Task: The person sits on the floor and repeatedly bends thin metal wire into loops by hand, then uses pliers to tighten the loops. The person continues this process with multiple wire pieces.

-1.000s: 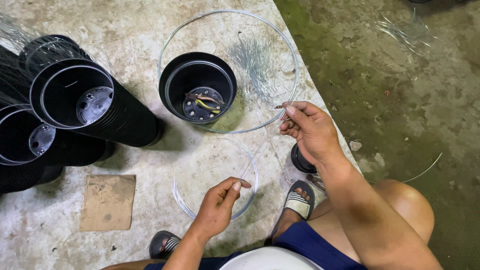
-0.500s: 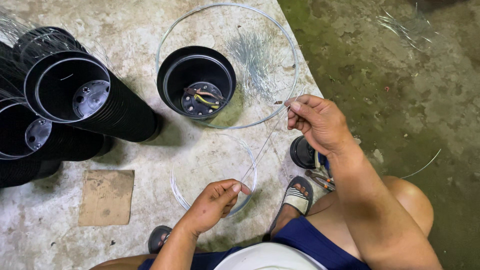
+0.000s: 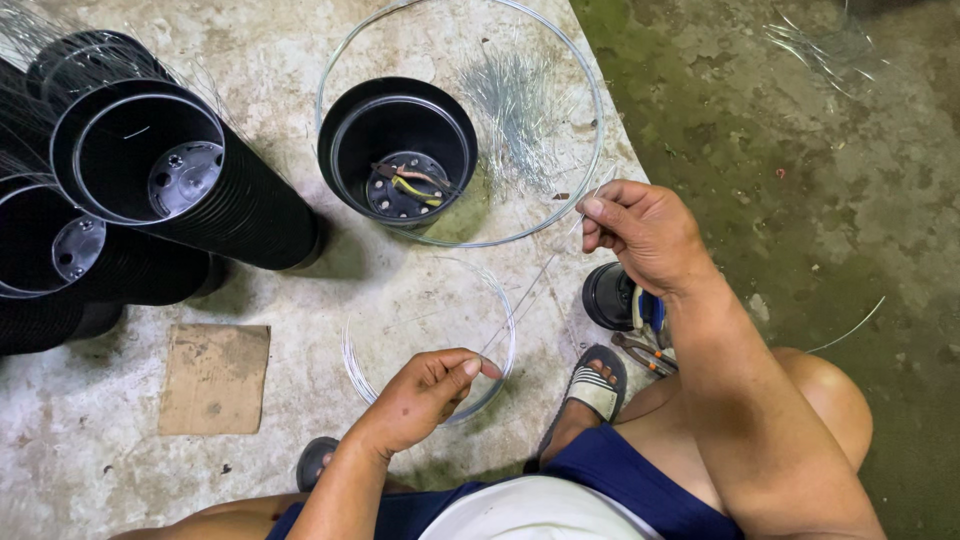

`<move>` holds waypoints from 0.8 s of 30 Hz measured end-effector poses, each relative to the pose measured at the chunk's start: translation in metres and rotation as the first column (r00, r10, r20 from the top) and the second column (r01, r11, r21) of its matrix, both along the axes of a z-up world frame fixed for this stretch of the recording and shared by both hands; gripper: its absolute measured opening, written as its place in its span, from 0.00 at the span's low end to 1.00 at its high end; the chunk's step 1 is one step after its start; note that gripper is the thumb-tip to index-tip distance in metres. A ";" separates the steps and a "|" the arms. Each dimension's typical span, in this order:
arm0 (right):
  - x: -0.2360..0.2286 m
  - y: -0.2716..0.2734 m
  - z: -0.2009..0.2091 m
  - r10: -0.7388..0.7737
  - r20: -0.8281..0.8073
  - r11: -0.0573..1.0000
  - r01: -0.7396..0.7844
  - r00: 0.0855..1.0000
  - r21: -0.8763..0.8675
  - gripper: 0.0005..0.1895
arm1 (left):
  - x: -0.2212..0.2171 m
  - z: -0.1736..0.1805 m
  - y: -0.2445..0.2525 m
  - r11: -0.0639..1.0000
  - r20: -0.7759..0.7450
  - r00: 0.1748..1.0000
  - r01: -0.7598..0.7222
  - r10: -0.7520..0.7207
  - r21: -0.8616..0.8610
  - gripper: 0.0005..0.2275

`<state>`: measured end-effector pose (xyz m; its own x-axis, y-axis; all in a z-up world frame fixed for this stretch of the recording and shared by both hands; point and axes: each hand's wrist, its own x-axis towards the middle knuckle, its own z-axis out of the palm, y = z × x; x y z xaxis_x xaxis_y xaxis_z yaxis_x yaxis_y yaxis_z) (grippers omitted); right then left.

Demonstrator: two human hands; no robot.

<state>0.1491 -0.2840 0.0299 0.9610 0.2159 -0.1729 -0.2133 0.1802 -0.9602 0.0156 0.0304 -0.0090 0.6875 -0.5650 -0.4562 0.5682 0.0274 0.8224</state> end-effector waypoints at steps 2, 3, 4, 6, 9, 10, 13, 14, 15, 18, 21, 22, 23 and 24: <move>0.001 -0.001 0.000 0.001 0.041 1.000 0.000 0.999 -0.010 0.06 | 0.001 0.001 0.001 1.000 -0.020 1.000 -0.015 0.014 -0.021 0.17; 0.001 -0.001 -0.001 -0.004 0.065 1.000 0.005 0.998 -0.014 0.06 | 0.001 0.000 0.001 0.996 -0.057 0.997 -0.058 0.055 -0.065 0.17; 0.001 0.000 -0.002 -0.009 0.088 1.000 0.010 0.996 -0.019 0.06 | 0.002 -0.001 -0.001 0.989 -0.094 0.991 -0.103 0.093 -0.108 0.16; 0.002 0.002 -0.004 -0.073 0.142 0.992 0.086 0.987 -0.087 0.06 | 0.002 -0.002 0.000 0.968 -0.153 0.980 -0.159 0.130 -0.194 0.16; 0.006 0.002 -0.008 -0.111 0.167 0.978 0.137 0.980 -0.157 0.06 | 0.000 -0.007 0.000 0.932 -0.215 0.970 -0.180 0.115 -0.314 0.14; 0.008 0.003 -0.009 -0.115 0.165 0.974 0.144 0.980 -0.174 0.06 | -0.001 -0.009 0.000 0.926 -0.236 0.966 -0.181 0.105 -0.331 0.14; 0.011 0.002 -0.015 -0.093 0.191 0.965 0.136 0.977 -0.226 0.06 | 0.001 -0.011 -0.004 0.947 -0.223 0.971 -0.145 0.081 -0.287 0.14; 0.012 0.003 -0.018 -0.108 0.177 0.962 0.148 0.978 -0.231 0.06 | 0.002 -0.012 -0.004 0.959 -0.209 0.975 -0.126 0.072 -0.255 0.14; 0.014 0.004 -0.019 -0.124 0.164 0.958 0.161 0.979 -0.237 0.06 | 0.003 -0.011 -0.004 0.961 -0.205 0.977 -0.117 0.066 -0.251 0.14; 0.017 0.005 -0.024 -0.142 0.156 0.962 0.173 0.977 -0.212 0.05 | 0.005 -0.009 -0.002 0.965 -0.197 0.979 -0.093 0.045 -0.245 0.15; 0.017 0.002 -0.025 -0.140 0.168 0.974 0.166 0.976 -0.151 0.05 | 0.006 -0.009 -0.003 0.961 -0.208 0.978 -0.083 0.028 -0.263 0.16; 0.016 0.003 -0.025 -0.139 0.174 0.979 0.162 0.975 -0.127 0.05 | 0.005 -0.009 -0.004 0.958 -0.207 0.978 -0.078 0.021 -0.275 0.16; 0.017 0.004 -0.025 -0.146 0.177 0.978 0.169 0.973 -0.123 0.05 | 0.006 -0.008 -0.004 0.955 -0.203 0.979 -0.071 0.011 -0.288 0.16; 0.018 0.004 -0.024 -0.154 0.179 0.977 0.176 0.972 -0.119 0.05 | 0.007 -0.008 -0.003 0.957 -0.191 0.981 -0.068 0.013 -0.283 0.17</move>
<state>0.1668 -0.2796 0.0059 0.9990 0.0380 -0.0227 -0.0253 0.0679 -0.9974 0.0228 0.0274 -0.0170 0.6310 -0.6645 -0.4002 0.7035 0.2728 0.6563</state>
